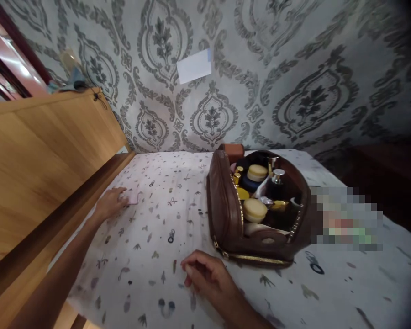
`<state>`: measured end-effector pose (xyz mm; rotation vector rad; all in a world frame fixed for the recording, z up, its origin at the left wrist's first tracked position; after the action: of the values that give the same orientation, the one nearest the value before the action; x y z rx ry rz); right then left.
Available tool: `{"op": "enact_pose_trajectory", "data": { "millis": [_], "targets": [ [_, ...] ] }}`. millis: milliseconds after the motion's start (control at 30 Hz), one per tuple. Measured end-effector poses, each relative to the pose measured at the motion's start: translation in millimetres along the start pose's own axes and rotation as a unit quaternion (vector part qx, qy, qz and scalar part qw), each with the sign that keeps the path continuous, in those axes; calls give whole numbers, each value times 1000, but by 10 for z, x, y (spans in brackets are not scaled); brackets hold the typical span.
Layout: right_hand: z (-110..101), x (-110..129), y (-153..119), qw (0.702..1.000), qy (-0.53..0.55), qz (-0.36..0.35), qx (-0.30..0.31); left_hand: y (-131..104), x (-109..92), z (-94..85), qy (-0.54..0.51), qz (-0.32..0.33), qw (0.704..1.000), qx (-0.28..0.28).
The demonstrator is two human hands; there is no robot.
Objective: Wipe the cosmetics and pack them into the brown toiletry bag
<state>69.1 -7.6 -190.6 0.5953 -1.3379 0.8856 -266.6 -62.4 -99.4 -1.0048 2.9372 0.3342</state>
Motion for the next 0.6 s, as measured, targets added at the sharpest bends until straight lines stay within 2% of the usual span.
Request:
{"op": "enact_pose_trajectory", "data": {
  "millis": [133, 233, 333, 367, 433, 500, 600],
  "targets": [
    [-5, 21, -13, 1000, 1, 4, -11, -74, 182, 147, 9, 50, 996, 73],
    [2, 25, -24, 1000, 12, 5, -17, -94, 220, 156, 13, 55, 996, 68],
    [-11, 17, -22, 999, 38, 1, -29, -87, 150, 98, -2, 20, 999, 42],
    [-17, 10, -19, 999, 43, -1, -32, -101, 59, 70, -35, 11, 999, 32],
    [-27, -5, -15, 998, 54, -6, -36, -186, -252, -3, -172, 7, 985, 13],
    [-35, -17, -20, 996, 72, -17, -44, -360, -639, -69, -327, -15, 945, -2],
    [2, 0, -46, 993, 106, -48, -38, -732, -1236, 41, -494, -110, 861, 53]
  ]
}}
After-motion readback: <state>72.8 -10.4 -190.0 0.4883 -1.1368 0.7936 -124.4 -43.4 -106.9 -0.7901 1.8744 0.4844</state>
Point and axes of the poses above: each hand's wrist, its own y-axis towards the middle knuckle, its own z-axis out of the palm, x = y × z, the point moved 8 cm from there along y, towards the middle knuckle, and after that the axes turned 6 degrees about -x, right-handed, at the moved point
